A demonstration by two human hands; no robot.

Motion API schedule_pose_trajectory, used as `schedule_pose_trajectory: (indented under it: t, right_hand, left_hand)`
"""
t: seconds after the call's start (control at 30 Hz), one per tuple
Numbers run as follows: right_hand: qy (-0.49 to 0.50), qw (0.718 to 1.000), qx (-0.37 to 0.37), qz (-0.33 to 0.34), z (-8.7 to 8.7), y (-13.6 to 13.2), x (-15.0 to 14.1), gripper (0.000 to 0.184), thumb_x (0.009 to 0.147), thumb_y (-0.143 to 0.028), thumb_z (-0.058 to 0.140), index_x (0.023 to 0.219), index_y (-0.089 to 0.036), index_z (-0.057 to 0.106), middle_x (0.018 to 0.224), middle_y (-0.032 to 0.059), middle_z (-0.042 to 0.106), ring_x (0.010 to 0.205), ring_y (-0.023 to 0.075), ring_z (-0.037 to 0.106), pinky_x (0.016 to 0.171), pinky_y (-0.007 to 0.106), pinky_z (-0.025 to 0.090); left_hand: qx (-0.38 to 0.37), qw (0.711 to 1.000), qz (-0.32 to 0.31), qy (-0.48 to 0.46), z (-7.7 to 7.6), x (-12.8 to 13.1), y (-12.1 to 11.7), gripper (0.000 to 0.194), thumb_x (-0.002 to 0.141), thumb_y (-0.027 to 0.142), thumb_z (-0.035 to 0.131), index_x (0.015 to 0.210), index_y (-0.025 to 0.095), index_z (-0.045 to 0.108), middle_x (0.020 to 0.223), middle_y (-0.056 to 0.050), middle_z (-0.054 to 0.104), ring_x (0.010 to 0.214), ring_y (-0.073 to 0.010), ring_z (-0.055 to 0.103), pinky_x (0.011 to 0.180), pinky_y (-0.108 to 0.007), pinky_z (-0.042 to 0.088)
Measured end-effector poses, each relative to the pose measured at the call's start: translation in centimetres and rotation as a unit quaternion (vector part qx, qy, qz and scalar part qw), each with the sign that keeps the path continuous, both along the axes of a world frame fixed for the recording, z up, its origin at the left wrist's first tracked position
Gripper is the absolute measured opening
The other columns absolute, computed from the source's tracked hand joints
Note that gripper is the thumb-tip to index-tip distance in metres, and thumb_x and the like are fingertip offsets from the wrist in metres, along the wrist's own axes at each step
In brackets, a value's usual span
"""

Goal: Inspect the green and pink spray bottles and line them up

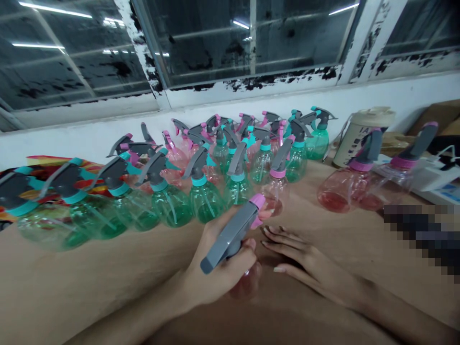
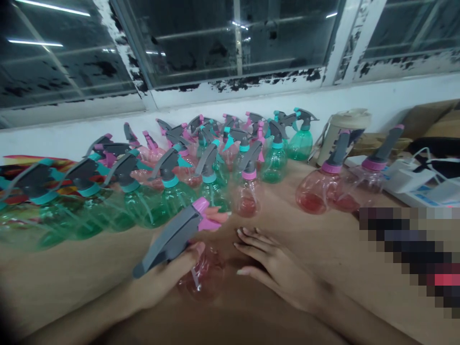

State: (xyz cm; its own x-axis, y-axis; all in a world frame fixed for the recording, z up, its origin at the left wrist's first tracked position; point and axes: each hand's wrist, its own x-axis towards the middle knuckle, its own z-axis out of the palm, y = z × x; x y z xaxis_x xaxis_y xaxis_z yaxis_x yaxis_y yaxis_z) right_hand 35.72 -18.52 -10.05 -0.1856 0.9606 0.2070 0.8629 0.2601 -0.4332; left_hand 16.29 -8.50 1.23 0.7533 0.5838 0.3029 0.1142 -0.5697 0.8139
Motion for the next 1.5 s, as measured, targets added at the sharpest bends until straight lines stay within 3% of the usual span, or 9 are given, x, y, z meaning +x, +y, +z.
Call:
schedule_pose_trajectory:
  t: [0.33, 0.53, 0.67, 0.87, 1.13, 1.37, 1.5]
  right_hand:
    - [0.012, 1.000, -0.009, -0.011, 0.2, 0.0, -0.1, 0.044, 0.090, -0.043, 0.047, 0.132, -0.030, 0.045, 0.142, -0.0015, 0.042, 0.131, 0.0192, 0.035, 0.108, 0.043, 0.031]
    - [0.014, 0.999, -0.031, -0.016, 0.4, 0.0, -0.1, 0.045, 0.090, -0.044, 0.046, 0.133, -0.028, 0.045, 0.143, -0.0009, 0.040, 0.132, 0.0194, 0.034, 0.110, 0.043, 0.029]
    - [-0.001, 0.999, -0.033, -0.017, 0.4, -0.1, -0.1, 0.046, 0.091, -0.045, 0.044, 0.133, -0.028, 0.044, 0.143, -0.0013, 0.040, 0.132, 0.0188, 0.033, 0.110, 0.043, 0.028]
    - [0.008, 1.000, -0.014, -0.022, -0.2, -0.1, -0.1, 0.045, 0.090, -0.044, 0.047, 0.133, -0.030, 0.045, 0.142, -0.0008, 0.042, 0.131, 0.0197, 0.035, 0.109, 0.044, 0.030]
    - [-0.013, 0.997, 0.055, -0.047, -1.0, -0.2, 0.2, 0.045, 0.089, -0.039, 0.049, 0.132, -0.025, 0.047, 0.144, 0.0033, 0.038, 0.131, 0.0230, 0.036, 0.105, 0.045, 0.036]
    - [-0.047, 0.993, 0.089, -0.055, -0.9, -0.3, 0.1, 0.045, 0.088, -0.040, 0.051, 0.130, -0.026, 0.049, 0.140, 0.0035, 0.045, 0.128, 0.0247, 0.041, 0.102, 0.046, 0.040]
    - [-0.090, 0.990, 0.094, -0.060, -0.6, -0.3, 0.0, 0.044, 0.088, -0.041, 0.050, 0.128, -0.023, 0.052, 0.136, 0.0055, 0.049, 0.125, 0.0246, 0.044, 0.102, 0.047, 0.041]
  left_hand:
    - [0.034, 0.999, 0.004, 0.013, 0.5, -0.3, 0.4, 0.005, 0.070, 0.018, 0.047, 0.071, 0.023, 0.048, 0.061, 0.004, 0.048, 0.055, -0.0136, 0.048, 0.053, -0.025, 0.045]
    - [-0.006, 0.999, -0.033, -0.002, 0.8, -0.5, 0.2, 0.010, 0.072, 0.016, 0.047, 0.078, 0.021, 0.053, 0.073, 0.001, 0.057, 0.064, -0.0142, 0.057, 0.060, -0.024, 0.049]
    - [0.010, 1.000, -0.025, 0.002, 0.8, -0.6, 0.4, 0.011, 0.072, 0.016, 0.047, 0.076, 0.022, 0.054, 0.069, 0.003, 0.056, 0.059, -0.0132, 0.055, 0.058, -0.024, 0.048]
    - [-0.011, 0.998, 0.055, -0.004, 0.0, -0.3, 0.6, 0.005, 0.071, 0.018, 0.049, 0.071, 0.023, 0.050, 0.054, 0.006, 0.045, 0.045, -0.0113, 0.044, 0.042, -0.022, 0.040]
    - [-0.033, 0.998, 0.047, -0.013, -0.3, -0.2, 0.2, 0.008, 0.073, 0.021, 0.049, 0.073, 0.024, 0.042, 0.054, 0.007, 0.037, 0.046, -0.0112, 0.038, 0.044, -0.023, 0.038]
    - [0.000, 0.999, 0.047, -0.001, -0.1, -0.1, 0.3, 0.007, 0.071, 0.019, 0.050, 0.078, 0.023, 0.051, 0.068, 0.002, 0.055, 0.056, -0.0139, 0.051, 0.055, -0.026, 0.048]
    - [-0.008, 0.999, 0.041, 0.005, 0.0, -0.1, 0.2, 0.012, 0.073, 0.020, 0.047, 0.083, 0.023, 0.052, 0.069, 0.002, 0.058, 0.059, -0.0144, 0.056, 0.059, -0.026, 0.051]
